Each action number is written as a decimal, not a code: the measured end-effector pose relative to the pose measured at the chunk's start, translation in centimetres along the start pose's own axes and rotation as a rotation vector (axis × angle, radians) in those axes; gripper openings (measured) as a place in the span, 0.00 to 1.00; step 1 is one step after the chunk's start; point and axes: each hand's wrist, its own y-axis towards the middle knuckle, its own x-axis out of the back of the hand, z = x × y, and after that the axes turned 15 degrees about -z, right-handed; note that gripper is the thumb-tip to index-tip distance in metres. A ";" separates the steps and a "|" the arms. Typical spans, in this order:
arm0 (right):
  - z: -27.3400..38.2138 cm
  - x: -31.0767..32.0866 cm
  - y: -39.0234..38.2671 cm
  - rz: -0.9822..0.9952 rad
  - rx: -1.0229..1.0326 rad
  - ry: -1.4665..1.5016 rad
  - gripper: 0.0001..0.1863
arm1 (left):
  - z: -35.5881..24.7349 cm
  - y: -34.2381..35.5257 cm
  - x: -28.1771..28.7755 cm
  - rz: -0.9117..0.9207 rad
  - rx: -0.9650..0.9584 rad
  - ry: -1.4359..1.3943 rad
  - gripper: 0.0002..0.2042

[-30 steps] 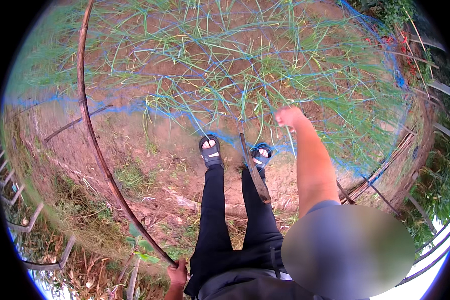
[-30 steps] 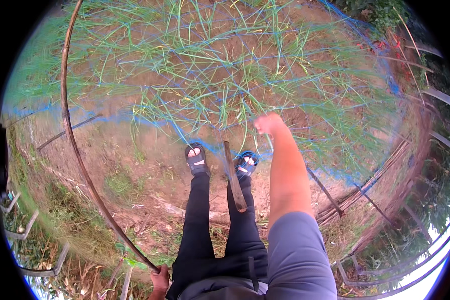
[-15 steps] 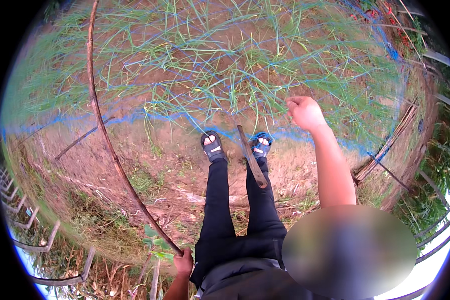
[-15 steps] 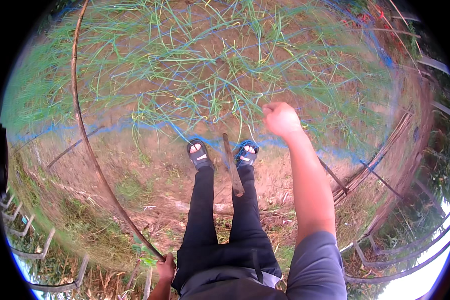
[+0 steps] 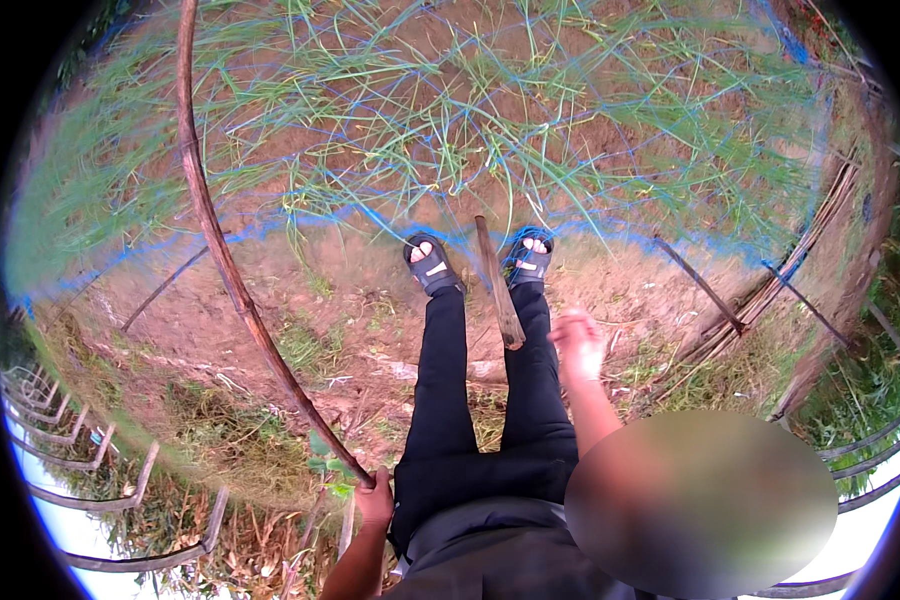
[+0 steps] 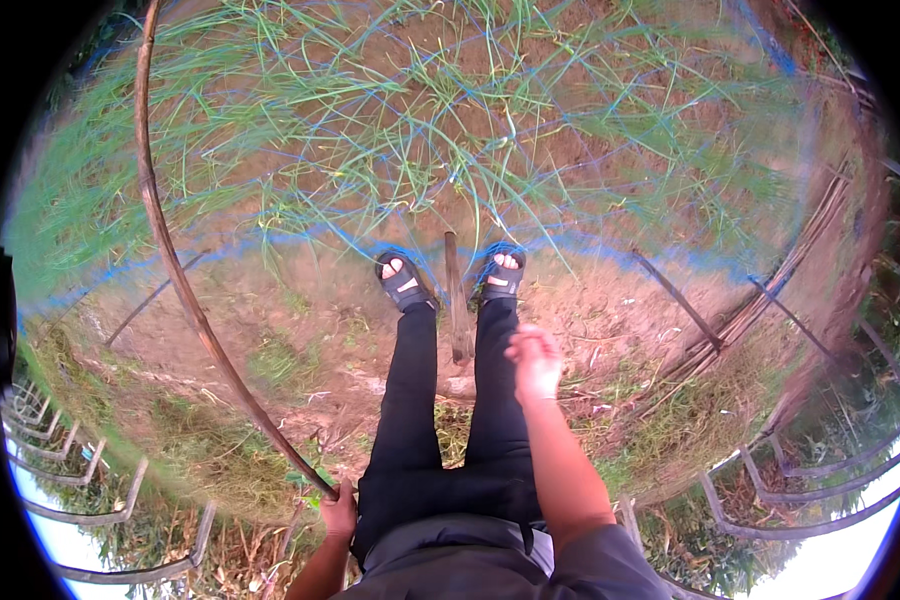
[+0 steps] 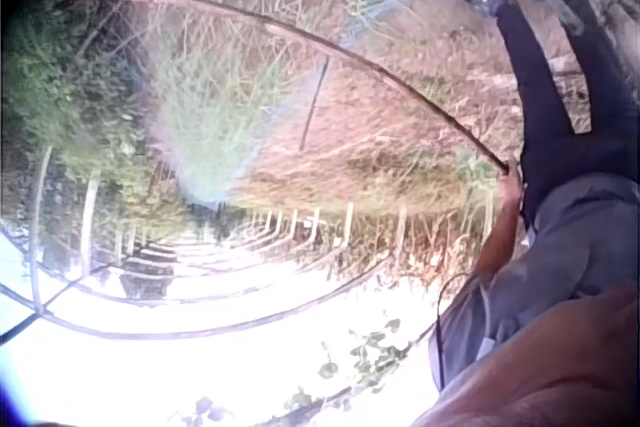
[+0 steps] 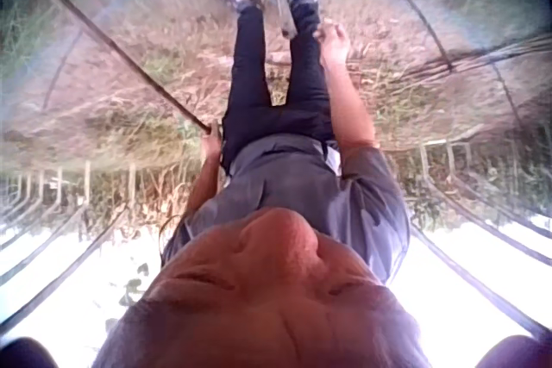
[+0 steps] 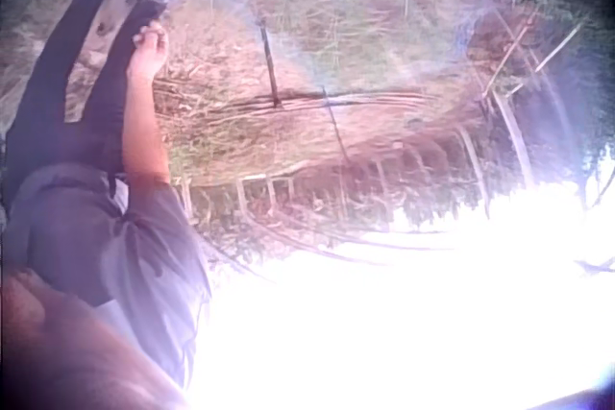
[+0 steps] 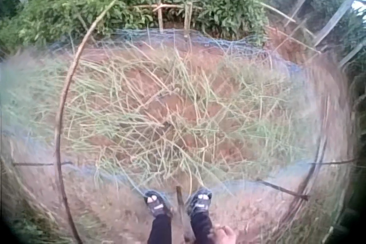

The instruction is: The person picks up a wooden pole from a pile and positions it vertically against a trellis frame, then uses their hands to adjust and secure blue plastic netting to the support structure.

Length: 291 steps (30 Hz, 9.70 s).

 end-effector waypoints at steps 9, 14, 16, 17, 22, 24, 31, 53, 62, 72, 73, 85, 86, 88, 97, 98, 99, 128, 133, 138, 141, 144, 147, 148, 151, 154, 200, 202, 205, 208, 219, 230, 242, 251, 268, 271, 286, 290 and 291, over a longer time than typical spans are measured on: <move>-2.9 -6.4 3.4 0.304 0.538 -0.370 0.09 | -1.1 -0.7 0.4 -0.063 -0.120 -0.038 0.16; -2.3 -6.3 4.9 0.411 0.727 -0.844 0.10 | -1.9 -0.7 -0.5 -0.027 -0.077 -0.021 0.16; -3.3 -6.3 5.3 0.300 0.746 -0.910 0.10 | -2.5 -0.7 -0.7 -0.020 -0.077 0.013 0.16; -3.8 -6.4 5.0 0.301 0.740 -0.904 0.10 | -2.5 -0.6 -0.6 -0.023 -0.080 0.018 0.16; -5.2 -7.0 4.2 0.195 0.608 -1.052 0.12 | -2.2 -0.2 -0.1 -0.063 -0.135 0.047 0.17; -5.3 -7.2 4.4 0.221 0.524 -1.129 0.12 | -2.1 0.0 0.0 -0.081 -0.124 0.067 0.17; -8.6 -8.6 4.4 0.348 0.431 -1.196 0.13 | -0.8 0.8 -0.4 -0.154 -0.235 0.112 0.14; -9.1 1.0 8.5 0.256 0.321 -0.405 0.18 | -1.6 0.1 -3.2 -0.076 -0.102 0.062 0.15; 9.0 -20.7 3.3 0.560 1.085 -0.320 0.09 | 1.5 -0.7 -3.1 -0.080 -0.071 0.040 0.16; 7.7 -34.3 11.7 0.547 1.156 -1.699 0.20 | 5.0 -0.6 -4.1 -0.071 0.100 -0.082 0.15; 7.3 -34.7 11.9 0.506 1.172 -1.722 0.20 | 5.1 -0.8 -4.3 -0.075 0.091 -0.099 0.15; 7.2 -31.4 10.4 0.400 1.300 -1.379 0.11 | 1.8 -1.6 -4.1 -0.122 0.220 -0.211 0.15; 7.9 -30.5 9.3 0.369 1.274 -1.165 0.10 | 1.6 -1.4 -4.0 -0.125 0.198 -0.209 0.16; 8.7 -27.9 7.8 0.291 1.263 -0.837 0.08 | 1.7 -1.2 -3.6 -0.114 0.149 -0.213 0.16; 10.5 -14.2 3.7 0.195 0.665 -0.180 0.07 | -0.9 -1.0 -2.8 -0.109 0.071 -0.181 0.15; 10.3 -13.0 3.5 0.199 0.573 -0.174 0.08 | -1.1 -0.9 -2.7 -0.107 0.055 -0.181 0.15; 10.1 -12.0 3.4 0.204 0.480 -0.167 0.09 | -1.2 -0.9 -2.6 -0.110 0.046 -0.170 0.15; 4.9 -3.1 5.6 0.440 0.412 -0.065 0.10 | -5.0 -3.8 -5.7 -0.131 -0.224 0.181 0.16; 4.3 -3.4 5.1 0.421 0.267 -0.043 0.09 | -4.2 -4.1 -6.0 -0.154 -0.252 0.148 0.16; 3.6 -3.0 5.0 0.422 0.200 -0.049 0.10 | -3.8 -3.9 -6.1 -0.141 -0.215 0.147 0.16; 3.4 -2.6 5.1 0.414 0.273 -0.085 0.09 | -3.2 -3.5 -6.0 -0.152 -0.211 0.232 0.16; 3.5 -2.4 5.2 0.364 0.342 -0.098 0.10 | -2.4 -3.3 -6.3 -0.154 -0.187 0.159 0.16; 3.8 -2.5 4.8 0.365 0.360 -0.124 0.10 | -2.1 -3.3 -6.6 -0.144 -0.218 0.110 0.15; 3.8 -2.5 4.8 0.373 0.336 -0.123 0.09 | -2.1 -3.2 -6.5 -0.135 -0.188 0.148 0.14; 3.9 -3.0 4.4 0.379 0.385 -0.150 0.10 | -1.3 -3.0 -6.5 -0.128 -0.163 0.098 0.14; 4.1 -3.7 3.7 0.380 0.376 -0.110 0.10 | -1.5 -2.9 -6.4 -0.115 -0.146 0.083 0.14; 7.7 1.6 -6.7 0.275 0.427 -0.050 0.10 | -3.7 0.6 -1.3 -0.048 -0.302 -0.101 0.15; 8.3 1.9 -7.0 0.296 0.533 -0.064 0.10 | -3.4 0.4 -1.4 -0.068 -0.292 -0.107 0.15; 8.5 2.7 -6.9 0.300 0.550 -0.024 0.10 | -2.9 0.0 -1.6 -0.063 -0.312 -0.118 0.15; 8.5 3.5 -6.8 0.293 0.558 -0.011 0.10 | -3.3 -0.9 -2.1 -0.057 -0.318 -0.152 0.17; 9.2 5.5 -6.7 0.391 0.355 0.202 0.10 | -1.7 -1.8 -2.9 -0.056 -0.435 -0.111 0.18; 9.7 7.1 -5.5 0.363 -0.203 0.697 0.07 | -1.6 -2.8 -3.2 -0.041 -0.368 -0.157 0.17; 8.4 8.4 -4.8 0.367 -0.434 0.911 0.10 | -1.4 -2.7 -3.0 -0.043 -0.402 -0.121 0.16; 8.5 9.0 -5.1 0.346 -0.525 0.961 0.07 | -0.6 -2.6 -3.0 -0.038 -0.411 -0.077 0.16; 8.3 8.3 -7.2 0.225 0.051 0.534 0.07 | -0.6 -4.0 -2.9 -0.079 -0.412 -0.156 0.16; 8.4 7.9 -8.0 0.225 0.208 0.431 0.07 | 0.2 -3.4 -2.8 -0.072 -0.413 -0.189 0.16; 8.7 8.1 -7.3 0.246 0.420 0.298 0.08 | -1.2 -4.8 -3.1 -0.057 -0.383 -0.166 0.16; 8.8 7.9 -7.3 0.261 0.429 0.330 0.08 | -0.8 -4.4 -2.9 -0.063 -0.414 -0.150 0.16; 8.8 7.8 -7.4 0.262 0.428 0.328 0.08 | -0.8 -4.4 -2.9 -0.065 -0.417 -0.146 0.16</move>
